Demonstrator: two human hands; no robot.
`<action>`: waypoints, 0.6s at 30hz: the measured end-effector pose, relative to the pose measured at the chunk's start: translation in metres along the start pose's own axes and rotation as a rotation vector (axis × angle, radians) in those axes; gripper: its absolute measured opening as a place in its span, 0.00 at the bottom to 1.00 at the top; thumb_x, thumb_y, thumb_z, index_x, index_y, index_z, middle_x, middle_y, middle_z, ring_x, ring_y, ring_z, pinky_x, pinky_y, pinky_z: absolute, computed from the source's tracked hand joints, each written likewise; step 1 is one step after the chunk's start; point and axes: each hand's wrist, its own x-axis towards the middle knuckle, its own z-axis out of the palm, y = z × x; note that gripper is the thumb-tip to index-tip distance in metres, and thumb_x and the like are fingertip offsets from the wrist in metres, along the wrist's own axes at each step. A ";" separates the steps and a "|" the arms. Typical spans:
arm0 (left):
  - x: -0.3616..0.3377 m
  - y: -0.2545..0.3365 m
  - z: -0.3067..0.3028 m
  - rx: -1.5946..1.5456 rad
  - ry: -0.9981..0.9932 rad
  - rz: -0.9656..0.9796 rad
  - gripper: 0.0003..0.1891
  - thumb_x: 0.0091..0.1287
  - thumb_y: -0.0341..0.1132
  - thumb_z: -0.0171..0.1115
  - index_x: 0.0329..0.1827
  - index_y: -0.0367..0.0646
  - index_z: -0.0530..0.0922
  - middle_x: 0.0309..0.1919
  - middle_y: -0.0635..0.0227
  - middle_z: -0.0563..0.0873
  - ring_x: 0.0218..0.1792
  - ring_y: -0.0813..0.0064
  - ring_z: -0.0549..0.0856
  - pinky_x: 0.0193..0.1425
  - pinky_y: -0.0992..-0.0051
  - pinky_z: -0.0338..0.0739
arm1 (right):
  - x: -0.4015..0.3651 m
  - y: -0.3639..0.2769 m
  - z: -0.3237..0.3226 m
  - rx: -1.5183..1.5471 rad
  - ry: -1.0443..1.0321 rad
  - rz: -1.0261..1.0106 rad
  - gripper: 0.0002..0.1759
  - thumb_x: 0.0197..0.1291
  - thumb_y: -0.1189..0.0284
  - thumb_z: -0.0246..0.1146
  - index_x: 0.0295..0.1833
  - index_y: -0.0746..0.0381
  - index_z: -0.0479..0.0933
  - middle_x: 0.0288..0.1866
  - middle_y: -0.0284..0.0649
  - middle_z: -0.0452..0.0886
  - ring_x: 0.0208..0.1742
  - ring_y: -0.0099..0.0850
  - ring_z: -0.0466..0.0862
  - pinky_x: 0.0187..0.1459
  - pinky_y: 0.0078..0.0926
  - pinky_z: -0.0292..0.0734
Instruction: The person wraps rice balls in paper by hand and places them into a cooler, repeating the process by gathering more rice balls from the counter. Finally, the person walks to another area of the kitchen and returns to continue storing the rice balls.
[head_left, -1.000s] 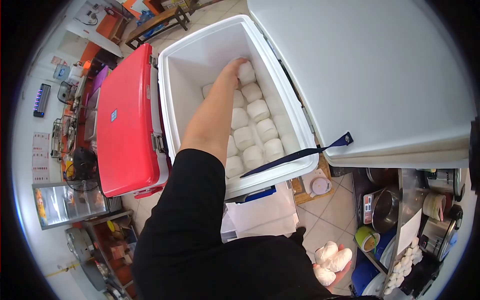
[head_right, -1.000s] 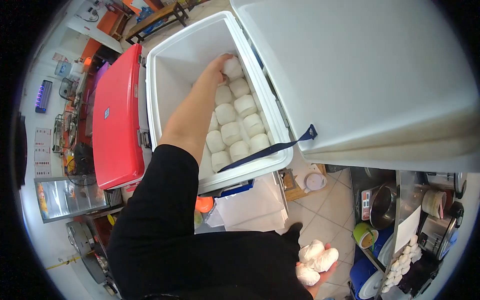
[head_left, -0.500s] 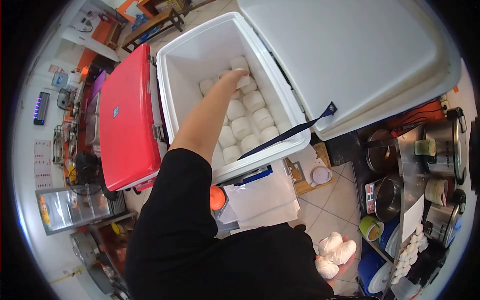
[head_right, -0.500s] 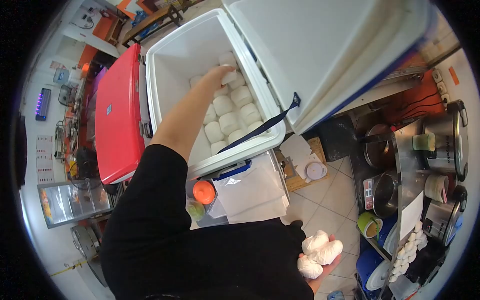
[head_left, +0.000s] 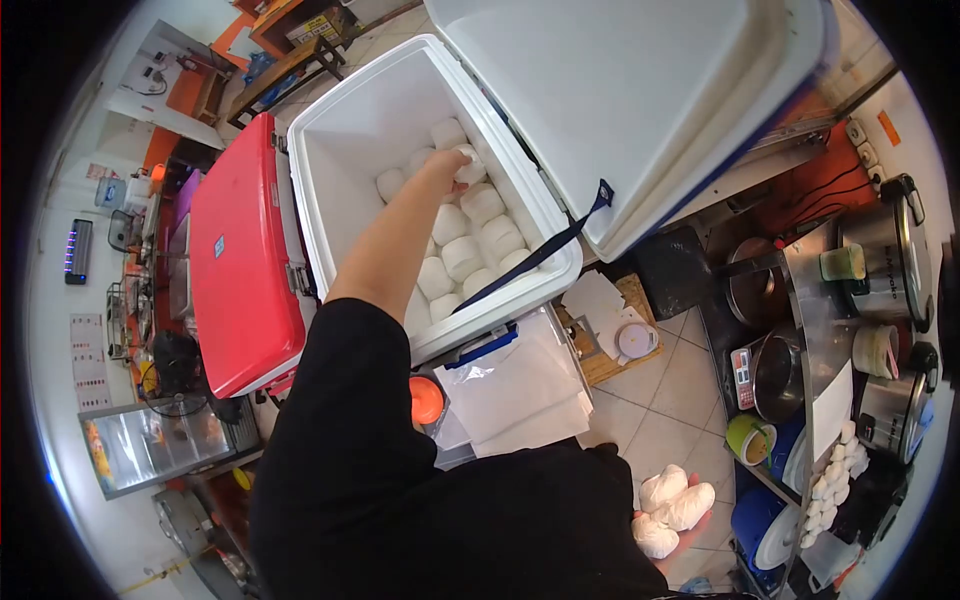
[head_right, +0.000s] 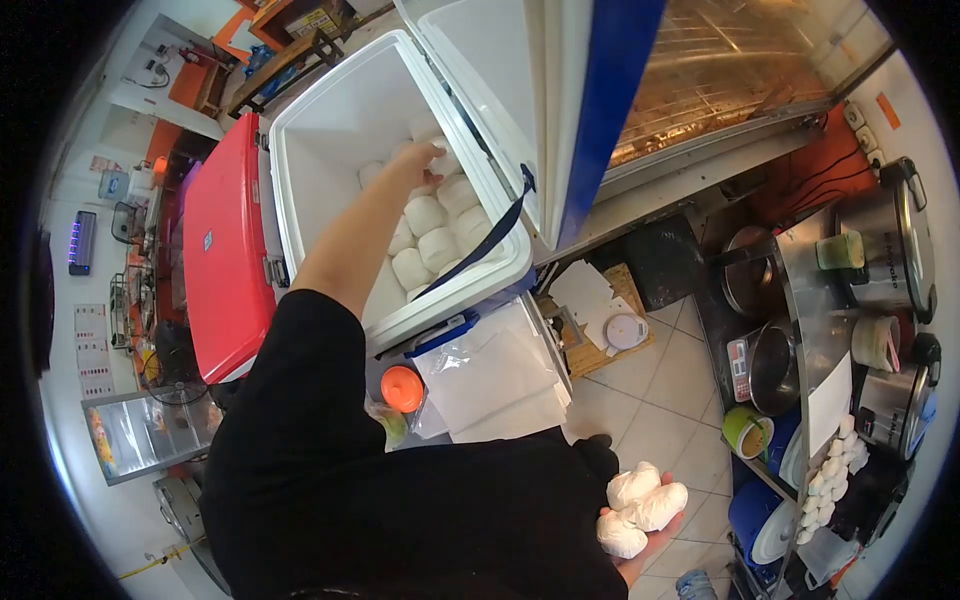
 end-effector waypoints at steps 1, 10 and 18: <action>-0.006 0.006 -0.005 0.105 -0.006 -0.022 0.24 0.66 0.40 0.71 0.61 0.39 0.75 0.54 0.58 0.80 0.51 0.60 0.82 0.47 0.58 0.83 | 0.001 -0.001 -0.003 -0.001 0.000 0.001 0.47 0.63 0.31 0.51 0.80 0.46 0.62 0.73 0.44 0.72 0.64 0.55 0.80 0.32 0.55 0.91; -0.441 0.035 -0.022 1.044 -0.621 0.702 0.15 0.67 0.31 0.58 0.55 0.39 0.84 0.43 0.57 0.89 0.46 0.58 0.87 0.57 0.62 0.81 | 0.053 -0.055 0.012 -0.290 -0.706 0.236 0.45 0.61 0.36 0.60 0.77 0.50 0.61 0.68 0.46 0.71 0.57 0.55 0.82 0.38 0.59 0.90; -0.578 -0.149 0.092 0.720 -0.708 1.258 0.47 0.55 0.39 0.81 0.78 0.43 0.65 0.63 0.50 0.74 0.66 0.46 0.72 0.71 0.56 0.73 | 0.080 -0.092 0.059 -0.879 -1.032 0.587 0.47 0.59 0.44 0.71 0.74 0.63 0.65 0.60 0.47 0.80 0.58 0.40 0.85 0.57 0.36 0.84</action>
